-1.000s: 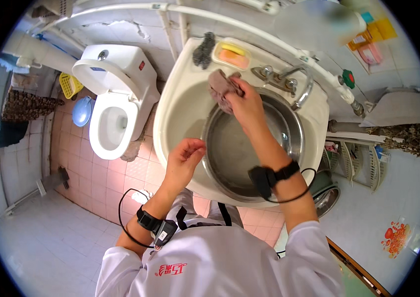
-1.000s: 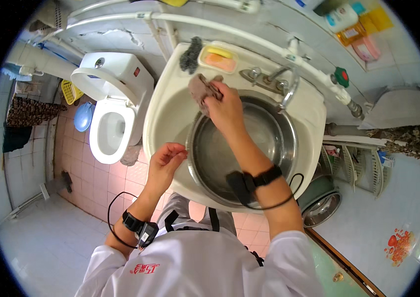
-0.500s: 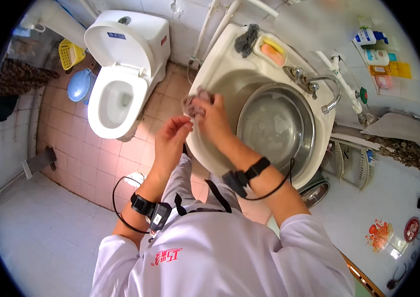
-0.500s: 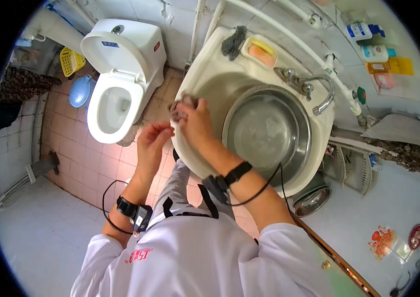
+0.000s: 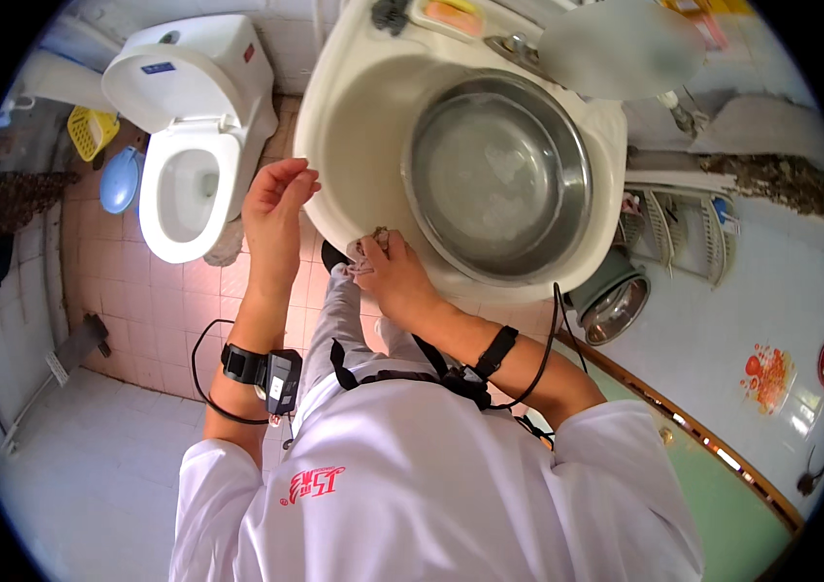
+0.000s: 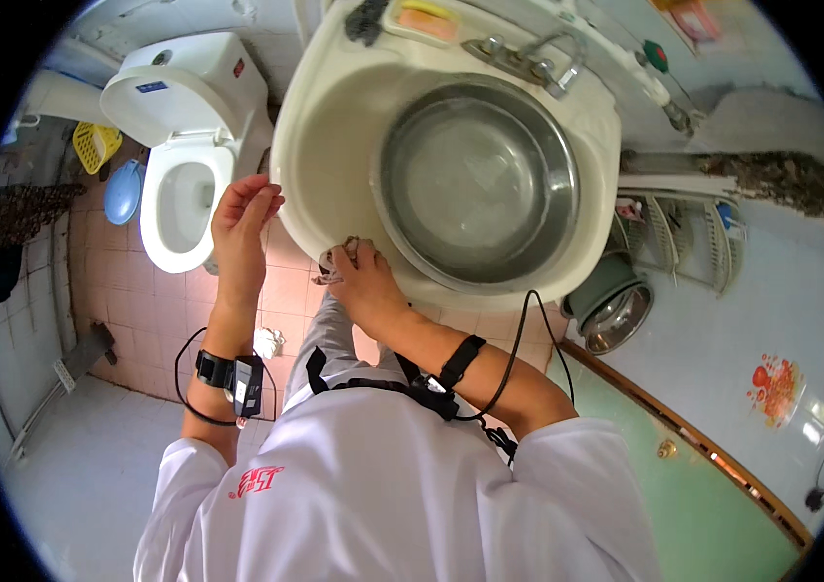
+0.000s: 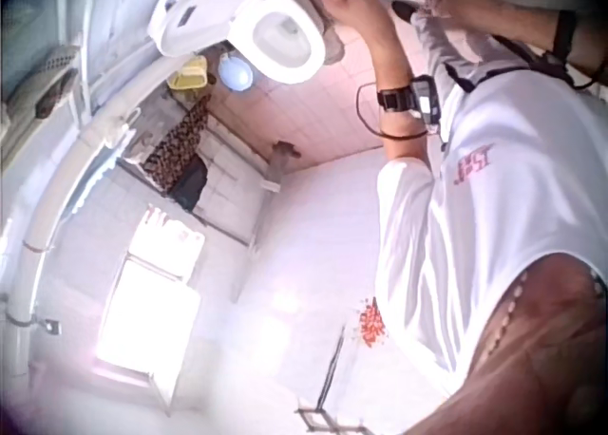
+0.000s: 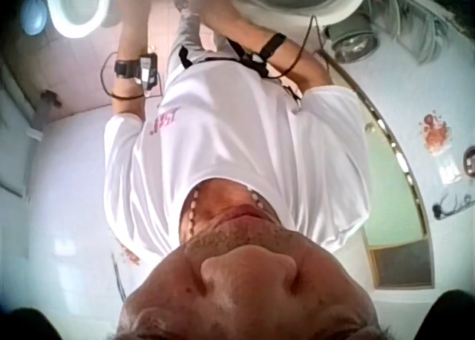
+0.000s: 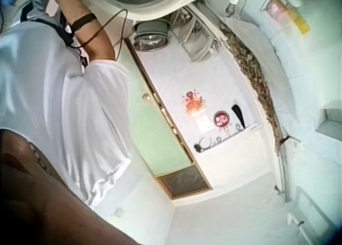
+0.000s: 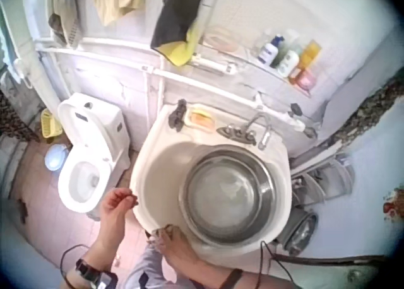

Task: The person cleans various bathroom surfaces including a mirror, tile ledge, and sink using a cloth, and rearranges bottles on a shelf.

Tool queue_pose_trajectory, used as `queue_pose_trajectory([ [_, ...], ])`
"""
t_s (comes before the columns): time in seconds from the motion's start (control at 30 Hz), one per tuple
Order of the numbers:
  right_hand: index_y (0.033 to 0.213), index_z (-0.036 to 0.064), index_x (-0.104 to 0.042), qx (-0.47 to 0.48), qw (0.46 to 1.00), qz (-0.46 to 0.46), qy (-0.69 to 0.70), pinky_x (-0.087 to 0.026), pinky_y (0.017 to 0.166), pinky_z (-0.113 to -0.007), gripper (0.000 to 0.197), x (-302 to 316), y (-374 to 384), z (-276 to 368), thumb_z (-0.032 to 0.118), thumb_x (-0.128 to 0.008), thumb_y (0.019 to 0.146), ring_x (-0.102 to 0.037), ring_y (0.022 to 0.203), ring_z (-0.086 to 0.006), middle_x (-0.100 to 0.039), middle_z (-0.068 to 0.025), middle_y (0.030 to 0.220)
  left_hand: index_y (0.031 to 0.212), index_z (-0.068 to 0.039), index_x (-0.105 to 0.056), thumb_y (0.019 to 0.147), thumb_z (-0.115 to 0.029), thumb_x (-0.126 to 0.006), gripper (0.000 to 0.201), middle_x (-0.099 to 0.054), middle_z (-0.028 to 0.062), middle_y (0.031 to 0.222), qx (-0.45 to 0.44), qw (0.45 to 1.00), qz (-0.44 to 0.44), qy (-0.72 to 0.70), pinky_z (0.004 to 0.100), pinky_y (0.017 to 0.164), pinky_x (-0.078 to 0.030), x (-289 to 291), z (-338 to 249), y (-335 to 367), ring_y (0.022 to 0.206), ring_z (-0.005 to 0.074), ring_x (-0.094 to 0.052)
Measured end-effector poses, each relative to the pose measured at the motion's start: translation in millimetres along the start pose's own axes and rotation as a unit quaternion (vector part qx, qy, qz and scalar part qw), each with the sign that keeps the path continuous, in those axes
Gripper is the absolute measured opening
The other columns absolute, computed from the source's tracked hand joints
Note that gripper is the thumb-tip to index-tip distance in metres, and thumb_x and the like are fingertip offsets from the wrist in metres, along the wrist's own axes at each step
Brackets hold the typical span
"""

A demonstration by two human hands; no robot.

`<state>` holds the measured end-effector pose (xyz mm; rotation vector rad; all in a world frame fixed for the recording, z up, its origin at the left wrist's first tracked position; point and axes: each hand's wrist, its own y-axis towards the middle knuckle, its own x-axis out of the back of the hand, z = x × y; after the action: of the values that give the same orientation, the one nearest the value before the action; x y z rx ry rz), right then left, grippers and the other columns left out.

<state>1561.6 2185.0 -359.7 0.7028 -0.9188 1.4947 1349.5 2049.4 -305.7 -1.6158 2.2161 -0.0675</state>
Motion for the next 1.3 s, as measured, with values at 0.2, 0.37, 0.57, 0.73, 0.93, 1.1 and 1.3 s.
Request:
queue_pose_trajectory([
  [0.2,0.11,0.0106,-0.093,0.069,0.99,-0.012,-0.12,-0.055,0.122,-0.066,0.026,21.9,-132.2,-62.3,0.027,-0.079,0.096,-0.053,0.153,-0.0541,-0.059,-0.0206,0.17,0.139,0.003,-0.078,0.119,-0.007,-0.076,0.022,-0.082,0.0097,0.126,0.014,1.0,-0.004,0.027,0.0358,0.11,-0.067,-55.5,43.0,-88.3,0.118,0.0188,-0.08],
  [0.37,0.116,0.0129,-0.093,0.08,0.972,-0.066,-0.209,-0.056,0.124,-0.063,0.029,37.0,-256.3,-147.1,0.03,-0.08,0.096,-0.052,0.154,-0.0512,-0.061,-0.014,0.168,0.137,0.001,-0.078,0.12,-0.008,-0.076,0.019,-0.082,0.0093,0.125,0.016,0.998,0.01,0.055,0.0344,0.109,-0.067,-126.1,71.9,-163.1,0.117,0.0181,-0.08],
  [0.57,0.118,0.0194,-0.092,0.059,0.977,-0.126,-0.164,-0.059,0.121,-0.055,0.031,78.7,-391.1,-282.6,0.033,-0.087,0.092,-0.057,0.147,-0.0423,-0.065,-0.0078,0.155,0.135,0.0,-0.079,0.12,-0.008,-0.076,0.017,-0.083,0.009,0.123,0.016,0.997,0.042,0.064,0.0335,0.107,-0.066,-216.9,96.0,-221.6,0.114,0.0173,-0.079],
  [0.73,0.124,0.0192,-0.091,-0.157,0.967,-0.084,0.181,-0.059,0.124,-0.053,0.034,129.8,-464.2,-414.2,0.016,-0.091,0.091,-0.062,0.145,-0.0399,-0.069,-0.0076,0.151,0.135,-0.001,-0.08,0.119,-0.006,-0.077,0.017,-0.084,0.0071,0.119,0.022,0.992,0.096,0.081,0.033,0.105,-0.064,-271.7,105.6,-220.4,0.111,0.0168,-0.079],
  [0.93,0.138,0.0151,-0.086,-0.191,0.968,-0.122,-0.11,-0.062,0.12,-0.052,0.048,251.6,-420.9,-446.9,0.003,-0.091,0.093,-0.066,0.144,-0.0406,-0.069,-0.0135,0.154,0.138,-0.004,-0.081,0.118,-0.011,-0.079,0.021,-0.082,0.0021,0.12,0.027,0.973,0.188,0.13,0.0323,0.104,-0.062,-292.1,128.6,-156.4,0.113,0.015,-0.077],
  [1.1,0.161,0.0116,-0.073,-0.263,0.914,-0.237,0.2,-0.058,0.122,-0.044,0.084,281.6,-272.9,-359.9,0.01,-0.104,0.083,-0.069,0.142,-0.035,-0.066,-0.0162,0.159,0.159,-0.008,-0.071,0.116,-0.016,-0.083,0.046,-0.078,0.0041,0.137,0.149,0.938,0.231,0.211,0.034,0.102,-0.063,-349.6,117.3,-107.1,0.115,0.0161,-0.075],
  [1.3,0.173,0.0089,-0.063,-0.244,0.869,-0.269,0.337,-0.059,0.122,-0.05,0.101,176.8,-140.6,-345.6,0.018,-0.107,0.084,-0.069,0.143,-0.0421,-0.063,-0.0246,0.158,0.157,-0.011,-0.071,0.111,-0.018,-0.089,0.049,-0.074,0.0109,0.151,0.296,0.913,0.251,0.13,0.0342,0.089,-0.066,-353.0,183.3,-5.9,0.111,0.0188,-0.078],
])
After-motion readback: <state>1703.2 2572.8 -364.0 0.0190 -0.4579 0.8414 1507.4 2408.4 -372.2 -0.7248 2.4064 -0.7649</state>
